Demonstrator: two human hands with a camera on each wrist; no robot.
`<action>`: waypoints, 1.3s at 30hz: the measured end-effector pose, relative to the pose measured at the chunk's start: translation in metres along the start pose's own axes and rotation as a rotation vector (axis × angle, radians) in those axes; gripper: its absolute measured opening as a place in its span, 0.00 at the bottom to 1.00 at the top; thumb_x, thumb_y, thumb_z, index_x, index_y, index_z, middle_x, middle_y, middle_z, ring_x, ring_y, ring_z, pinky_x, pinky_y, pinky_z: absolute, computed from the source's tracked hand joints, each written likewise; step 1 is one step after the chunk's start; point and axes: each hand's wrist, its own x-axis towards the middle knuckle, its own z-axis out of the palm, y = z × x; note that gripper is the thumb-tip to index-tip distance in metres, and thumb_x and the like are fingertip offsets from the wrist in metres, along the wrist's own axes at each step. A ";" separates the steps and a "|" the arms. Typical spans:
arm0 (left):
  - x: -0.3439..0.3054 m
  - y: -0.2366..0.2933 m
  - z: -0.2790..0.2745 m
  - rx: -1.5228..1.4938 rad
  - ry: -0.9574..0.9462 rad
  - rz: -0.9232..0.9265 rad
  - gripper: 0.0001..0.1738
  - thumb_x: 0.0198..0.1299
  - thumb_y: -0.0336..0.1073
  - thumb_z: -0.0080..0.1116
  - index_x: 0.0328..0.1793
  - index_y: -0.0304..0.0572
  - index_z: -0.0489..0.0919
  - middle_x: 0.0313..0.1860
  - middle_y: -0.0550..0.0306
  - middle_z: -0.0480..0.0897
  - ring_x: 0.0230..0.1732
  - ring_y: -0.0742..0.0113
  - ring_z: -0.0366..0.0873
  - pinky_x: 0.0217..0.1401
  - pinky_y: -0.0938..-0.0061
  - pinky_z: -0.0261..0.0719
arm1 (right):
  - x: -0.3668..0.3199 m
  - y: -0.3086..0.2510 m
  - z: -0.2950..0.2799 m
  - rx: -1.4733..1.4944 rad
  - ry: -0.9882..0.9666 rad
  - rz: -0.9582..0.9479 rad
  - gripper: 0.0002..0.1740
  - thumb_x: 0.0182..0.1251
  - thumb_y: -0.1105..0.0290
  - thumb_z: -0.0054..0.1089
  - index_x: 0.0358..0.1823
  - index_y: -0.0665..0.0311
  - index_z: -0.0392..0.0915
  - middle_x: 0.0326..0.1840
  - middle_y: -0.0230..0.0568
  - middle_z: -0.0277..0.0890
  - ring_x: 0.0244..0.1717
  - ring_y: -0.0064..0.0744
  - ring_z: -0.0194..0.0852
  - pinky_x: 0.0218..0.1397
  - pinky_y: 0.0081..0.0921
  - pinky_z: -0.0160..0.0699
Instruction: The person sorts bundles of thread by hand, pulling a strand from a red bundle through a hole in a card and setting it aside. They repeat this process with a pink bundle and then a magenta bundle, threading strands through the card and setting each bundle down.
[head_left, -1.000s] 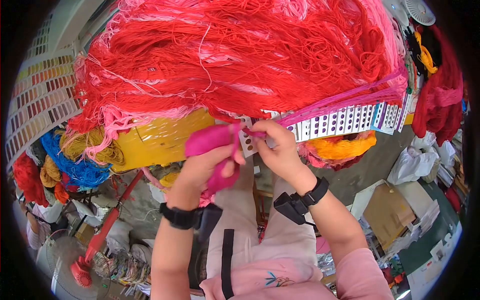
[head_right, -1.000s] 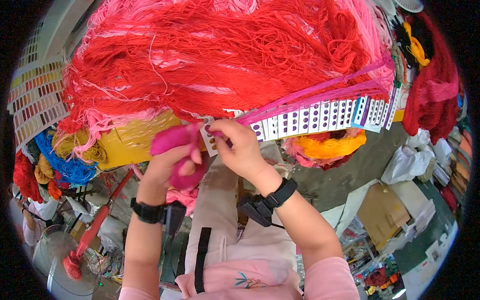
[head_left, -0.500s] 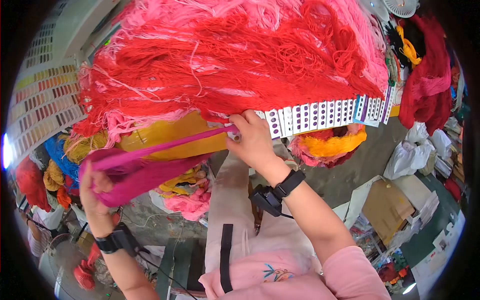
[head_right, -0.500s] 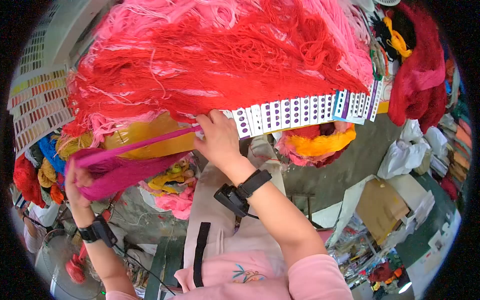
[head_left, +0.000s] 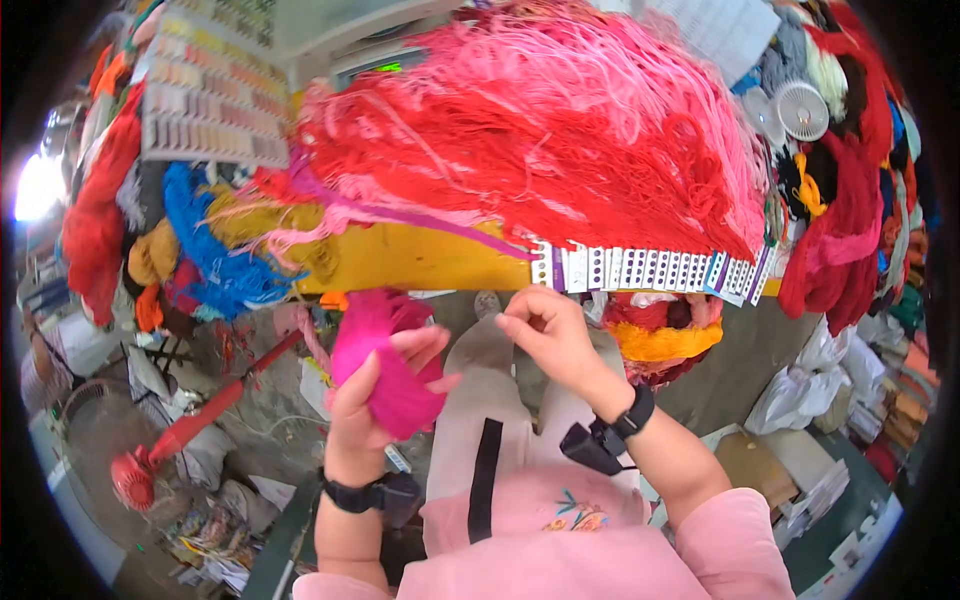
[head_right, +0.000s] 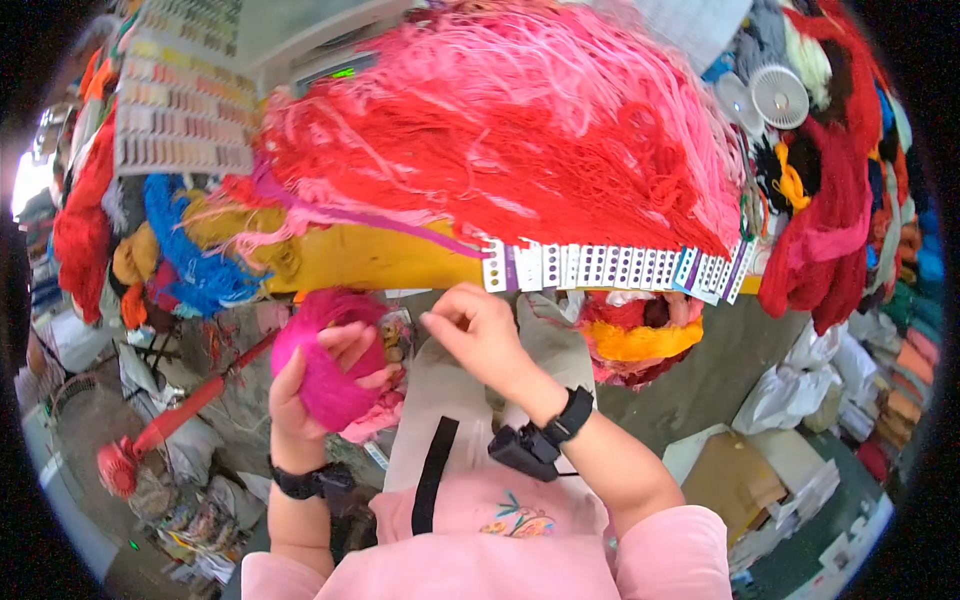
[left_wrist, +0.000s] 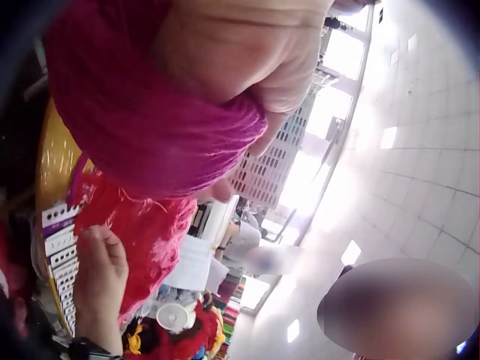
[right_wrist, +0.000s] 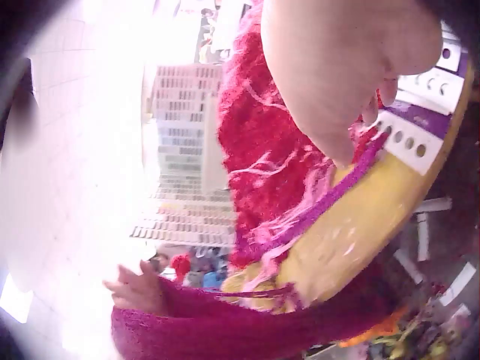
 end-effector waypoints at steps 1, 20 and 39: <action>-0.001 -0.001 0.010 0.008 0.012 0.025 0.27 0.58 0.44 0.39 0.58 0.30 0.60 0.59 0.45 0.61 0.60 0.59 0.59 0.57 0.56 0.60 | -0.007 -0.019 0.012 0.211 -0.048 0.049 0.08 0.50 0.73 0.57 0.29 0.68 0.71 0.26 0.30 0.67 0.24 0.17 0.66 0.24 0.15 0.64; -0.055 -0.005 0.071 -0.112 -0.257 -0.051 0.16 0.56 0.32 0.45 0.49 0.29 0.69 0.40 0.49 0.75 0.41 0.61 0.73 0.47 0.68 0.71 | -0.100 -0.133 0.033 0.583 -0.132 0.130 0.05 0.53 0.77 0.52 0.26 0.68 0.76 0.13 0.32 0.69 0.13 0.16 0.64 0.15 0.10 0.60; -0.066 -0.021 0.073 -0.145 -0.317 -0.051 0.15 0.57 0.32 0.44 0.48 0.28 0.69 0.45 0.48 0.73 0.46 0.63 0.71 0.47 0.70 0.71 | -0.124 -0.130 0.026 0.827 -0.118 0.179 0.06 0.56 0.76 0.48 0.34 0.67 0.73 0.27 0.32 0.71 0.15 0.13 0.56 0.15 0.10 0.52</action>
